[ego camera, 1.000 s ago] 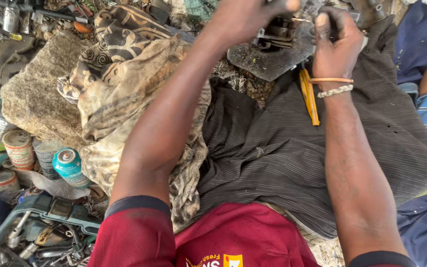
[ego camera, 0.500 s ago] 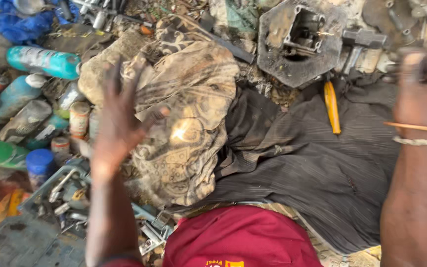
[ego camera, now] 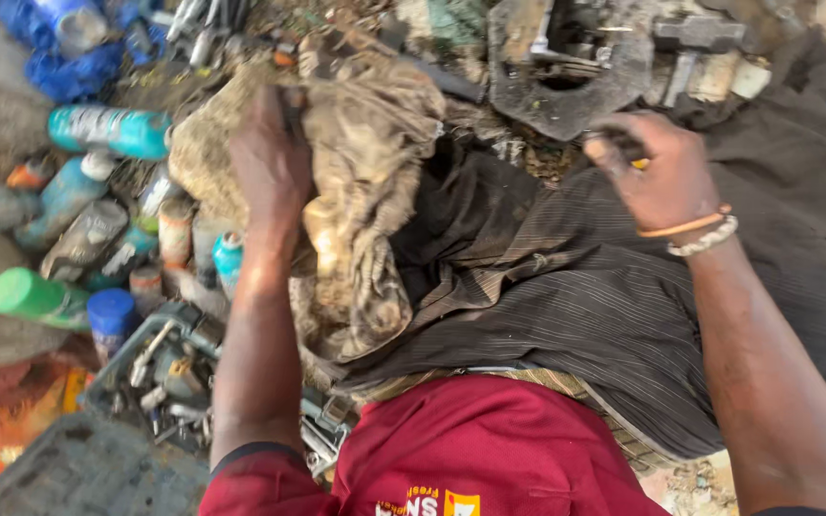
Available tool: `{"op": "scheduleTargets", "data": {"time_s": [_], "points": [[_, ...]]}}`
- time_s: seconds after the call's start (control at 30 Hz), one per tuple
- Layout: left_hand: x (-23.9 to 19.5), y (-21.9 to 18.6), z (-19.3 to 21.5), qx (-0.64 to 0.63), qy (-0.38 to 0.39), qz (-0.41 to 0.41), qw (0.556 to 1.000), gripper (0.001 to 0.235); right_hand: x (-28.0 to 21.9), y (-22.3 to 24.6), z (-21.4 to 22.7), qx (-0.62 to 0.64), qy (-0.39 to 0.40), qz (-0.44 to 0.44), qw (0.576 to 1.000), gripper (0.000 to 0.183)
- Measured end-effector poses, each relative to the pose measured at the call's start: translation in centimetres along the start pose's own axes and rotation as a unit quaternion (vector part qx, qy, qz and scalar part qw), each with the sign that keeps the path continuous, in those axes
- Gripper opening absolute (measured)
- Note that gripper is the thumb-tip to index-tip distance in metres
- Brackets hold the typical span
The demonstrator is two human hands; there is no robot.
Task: The person uses pliers and a hammer to disassemble and adjust a metal mechanical part, likely a brake caliper. They repeatedly strike the part with the hammer and use pliers to manipulate internal components.
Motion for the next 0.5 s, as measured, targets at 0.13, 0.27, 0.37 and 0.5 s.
{"op": "scheduleTargets", "data": {"time_s": [0.13,0.27,0.37,0.5], "points": [[2.3,-4.1,1.7,0.134,-0.037,-0.119,0.983,0.039,0.5,-0.3,-0.1,-0.041,0.014,0.038,0.998,0.037],[5.2,-12.3,-3.6,0.004,0.061,-0.226,0.972,0.023,1.5,-2.8,1.0,-0.138,0.006,-0.021,0.99,0.03],[6.1,-15.5,-17.1,0.196,0.287,-0.249,0.904,0.014,1.0,-2.5,4.2,-0.106,-0.107,0.055,0.987,0.026],[5.7,-15.1,-24.8,0.228,0.264,-0.307,0.885,0.027,1.3,-5.8,6.0,-0.043,-0.141,-0.018,0.989,0.021]]}}
Point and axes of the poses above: each hand's wrist, its own x-axis towards the middle knuckle, its own z-axis out of the back of the hand, y = z × x, the point moved 10 cm from there along x, towards the middle knuckle, and after that the axes turned 1 degree about y, right-handed, at the moved point
